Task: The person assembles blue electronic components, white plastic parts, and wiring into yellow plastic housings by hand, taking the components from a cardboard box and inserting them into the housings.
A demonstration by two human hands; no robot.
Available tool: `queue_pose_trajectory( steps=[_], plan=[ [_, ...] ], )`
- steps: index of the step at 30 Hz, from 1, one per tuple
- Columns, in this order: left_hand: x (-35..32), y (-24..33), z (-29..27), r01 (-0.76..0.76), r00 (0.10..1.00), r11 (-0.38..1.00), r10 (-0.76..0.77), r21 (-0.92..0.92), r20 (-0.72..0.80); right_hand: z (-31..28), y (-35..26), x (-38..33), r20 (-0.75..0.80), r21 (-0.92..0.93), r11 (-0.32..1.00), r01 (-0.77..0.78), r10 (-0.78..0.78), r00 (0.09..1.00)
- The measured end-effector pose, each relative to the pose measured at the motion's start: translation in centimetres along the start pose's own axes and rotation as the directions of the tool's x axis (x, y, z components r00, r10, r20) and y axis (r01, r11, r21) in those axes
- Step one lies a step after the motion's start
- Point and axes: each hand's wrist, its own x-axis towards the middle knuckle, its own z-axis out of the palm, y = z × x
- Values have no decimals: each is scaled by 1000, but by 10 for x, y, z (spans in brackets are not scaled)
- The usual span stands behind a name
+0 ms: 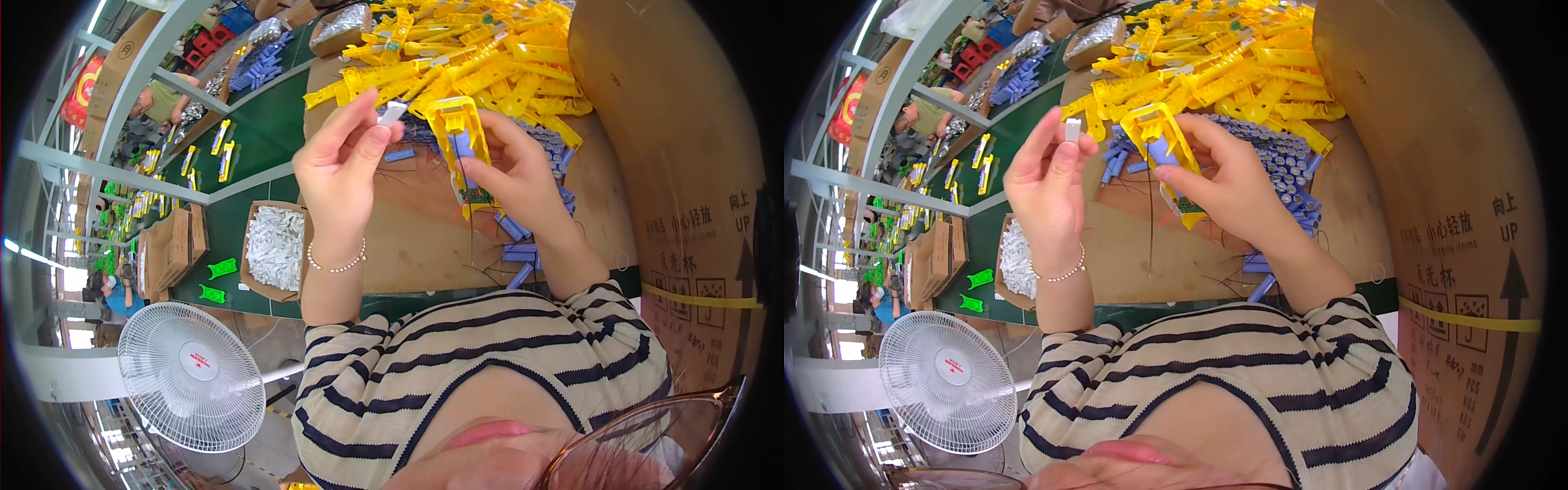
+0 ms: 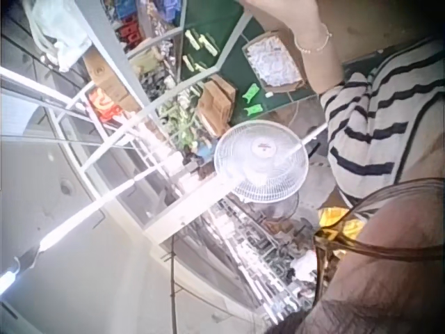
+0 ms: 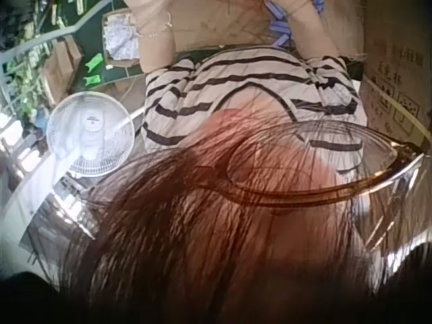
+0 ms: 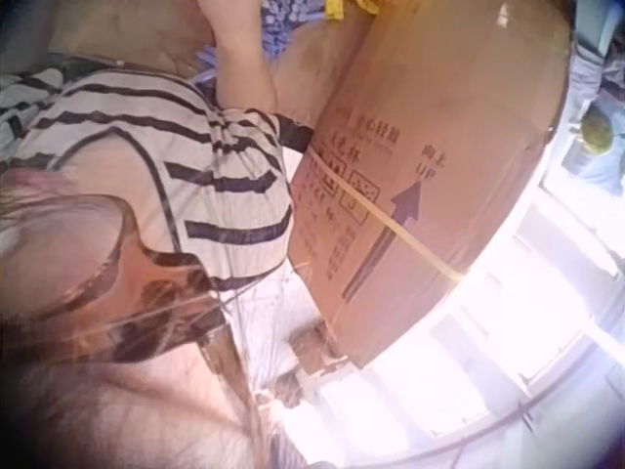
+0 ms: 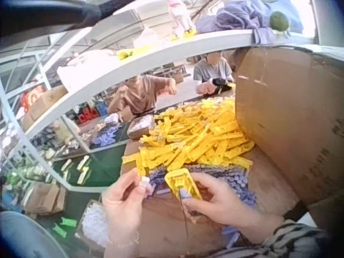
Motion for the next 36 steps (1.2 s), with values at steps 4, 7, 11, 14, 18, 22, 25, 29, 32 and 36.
queue_pose_trajectory(
  steps=[4, 7, 11, 14, 18, 22, 25, 29, 32, 36],
  plan=[
    [-18, -24, -9, 97, 995, 995, -97, -19, 10, -4, 9, -2, 0, -35, 999, -30, 30, 1000],
    [-26, -28, -4, 166, 986, 982, -166, -89, 9, -4, 14, -2, -2, 4, 998, -57, 57, 998],
    [-33, -26, 5, 291, 954, 902, -300, -318, 21, -5, 15, -6, -2, 25, 993, -119, 119, 993],
    [-38, -40, 4, 333, 940, 909, -340, -251, 17, -1, 27, -4, 0, 70, 987, -144, 144, 990],
    [-49, -98, -17, 135, 986, 895, -80, 426, -144, -13, 76, 3, -83, 99, 967, -234, 242, 967],
    [-90, -119, -60, 403, 907, 681, -385, 611, -170, -30, 85, -7, -230, 154, 959, -236, 268, 936],
    [-123, -119, -67, 189, 902, 597, -419, 779, 103, -48, 84, -14, -260, 94, 975, -203, 221, 940],
    [-162, -124, -46, -117, 786, 609, -426, 785, 448, -51, 79, -23, -234, 109, 963, -248, 267, 935],
    [-176, -128, -33, -221, 784, 553, -388, 803, 484, -46, 83, -27, -199, 95, 962, -255, 270, 942],
    [-182, -136, -34, -170, 822, 566, -370, 807, 433, -40, 83, -31, -140, 74, 953, -295, 303, 943]
  ],
)
